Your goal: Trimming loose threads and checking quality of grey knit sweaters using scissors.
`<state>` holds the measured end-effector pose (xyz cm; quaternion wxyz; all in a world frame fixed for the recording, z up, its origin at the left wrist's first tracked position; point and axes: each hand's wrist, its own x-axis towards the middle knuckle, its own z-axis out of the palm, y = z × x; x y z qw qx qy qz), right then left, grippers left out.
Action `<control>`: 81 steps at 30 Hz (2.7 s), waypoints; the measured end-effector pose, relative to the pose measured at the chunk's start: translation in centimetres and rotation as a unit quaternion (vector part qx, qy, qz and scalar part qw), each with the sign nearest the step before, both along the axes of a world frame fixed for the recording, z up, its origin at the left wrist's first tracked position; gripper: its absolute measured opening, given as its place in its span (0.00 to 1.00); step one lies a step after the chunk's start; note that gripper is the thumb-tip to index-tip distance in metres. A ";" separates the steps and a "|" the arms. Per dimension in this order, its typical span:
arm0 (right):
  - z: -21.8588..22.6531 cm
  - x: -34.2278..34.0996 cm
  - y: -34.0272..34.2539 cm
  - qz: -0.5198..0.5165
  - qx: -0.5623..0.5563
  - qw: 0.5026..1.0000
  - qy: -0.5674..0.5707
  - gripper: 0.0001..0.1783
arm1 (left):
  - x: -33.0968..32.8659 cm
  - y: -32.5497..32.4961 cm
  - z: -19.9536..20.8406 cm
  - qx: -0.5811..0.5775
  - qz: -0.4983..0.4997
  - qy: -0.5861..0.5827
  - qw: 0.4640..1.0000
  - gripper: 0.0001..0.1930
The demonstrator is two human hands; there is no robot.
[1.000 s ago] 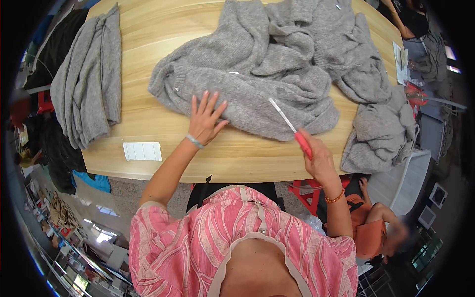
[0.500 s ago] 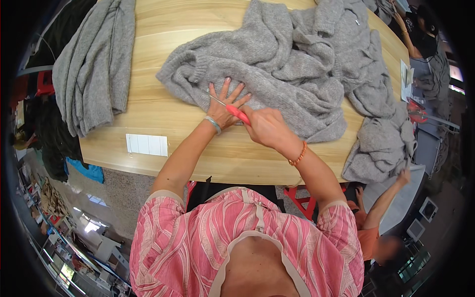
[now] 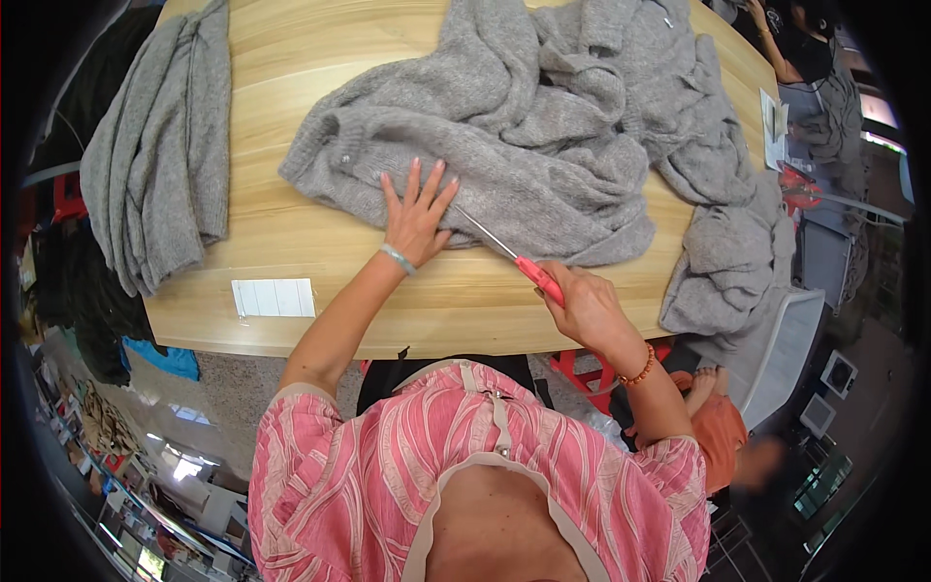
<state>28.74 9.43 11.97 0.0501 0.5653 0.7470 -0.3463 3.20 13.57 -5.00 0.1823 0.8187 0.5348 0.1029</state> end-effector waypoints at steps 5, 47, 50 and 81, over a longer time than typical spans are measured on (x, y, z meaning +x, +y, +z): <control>-1.0 1.1 -0.2 0.015 0.039 0.999 0.006 0.12 | 0.9 -0.9 -1.0 0.022 -0.041 -0.026 0.999 0.38; -8.7 -9.5 30.2 -0.142 0.177 0.969 -0.100 0.24 | -15.1 4.7 2.0 0.034 0.410 -0.193 0.891 0.21; -14.7 -8.7 31.0 -0.115 0.230 0.957 -0.136 0.30 | -14.0 11.9 -1.0 -0.098 0.465 -0.228 0.850 0.19; 4.5 4.6 -1.1 -0.177 0.116 0.976 -0.056 0.12 | -4.4 -8.5 5.0 -0.086 0.176 -0.175 0.965 0.23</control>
